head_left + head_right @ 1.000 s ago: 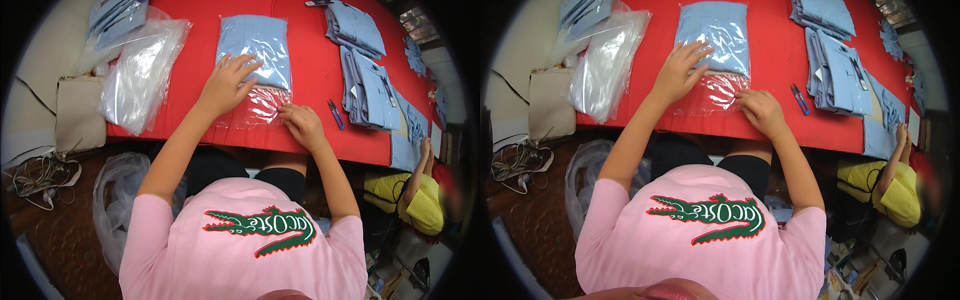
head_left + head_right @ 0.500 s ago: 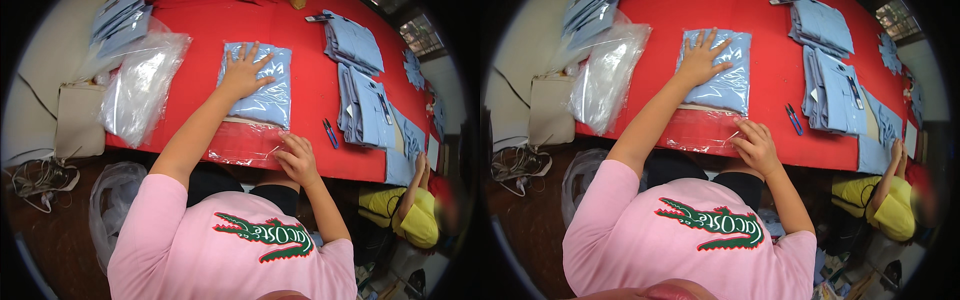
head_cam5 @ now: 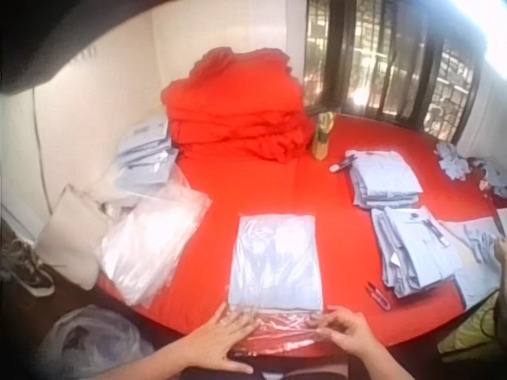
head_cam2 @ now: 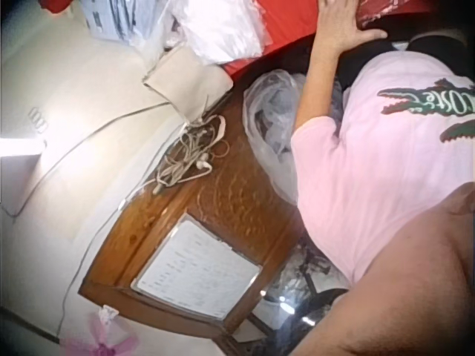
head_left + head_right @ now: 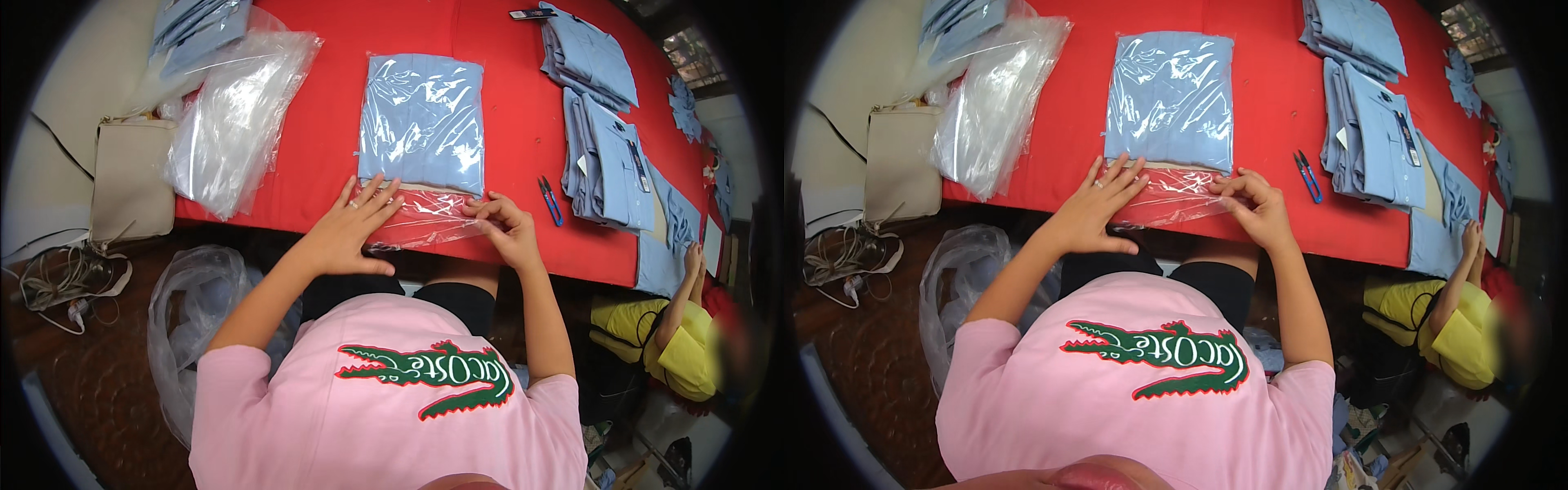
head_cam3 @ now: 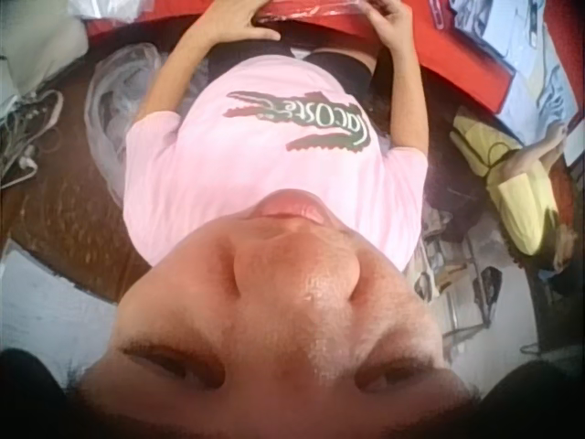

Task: The person uses snips to trim threads on several blue shirts, attaches tags using a tag gun, and then places the shirts into plastic bags.

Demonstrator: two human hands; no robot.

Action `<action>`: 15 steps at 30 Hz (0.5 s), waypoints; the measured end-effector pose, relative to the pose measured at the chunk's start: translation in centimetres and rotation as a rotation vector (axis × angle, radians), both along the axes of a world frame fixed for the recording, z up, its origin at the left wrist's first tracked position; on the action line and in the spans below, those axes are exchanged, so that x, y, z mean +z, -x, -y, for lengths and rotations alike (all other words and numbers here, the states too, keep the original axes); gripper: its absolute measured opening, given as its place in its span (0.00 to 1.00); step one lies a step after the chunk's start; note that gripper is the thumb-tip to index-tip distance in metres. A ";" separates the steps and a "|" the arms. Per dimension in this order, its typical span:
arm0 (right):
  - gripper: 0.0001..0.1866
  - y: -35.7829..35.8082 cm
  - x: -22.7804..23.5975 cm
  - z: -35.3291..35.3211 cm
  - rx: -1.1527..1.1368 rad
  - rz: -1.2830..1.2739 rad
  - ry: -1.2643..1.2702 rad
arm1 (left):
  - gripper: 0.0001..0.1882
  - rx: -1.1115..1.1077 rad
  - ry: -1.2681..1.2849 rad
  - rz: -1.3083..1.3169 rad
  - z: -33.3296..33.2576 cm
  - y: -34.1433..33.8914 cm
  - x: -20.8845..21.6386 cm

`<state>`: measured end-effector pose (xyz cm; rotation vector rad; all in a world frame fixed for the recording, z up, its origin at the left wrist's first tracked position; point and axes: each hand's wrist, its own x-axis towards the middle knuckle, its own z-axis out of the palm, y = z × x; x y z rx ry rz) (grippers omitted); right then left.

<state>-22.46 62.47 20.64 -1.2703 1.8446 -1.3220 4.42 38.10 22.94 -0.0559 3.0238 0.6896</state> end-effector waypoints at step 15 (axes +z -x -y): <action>0.13 0.5 2.0 8.3 -0.482 0.504 0.171 | 0.17 0.674 -1.004 -0.413 4.3 5.7 -0.1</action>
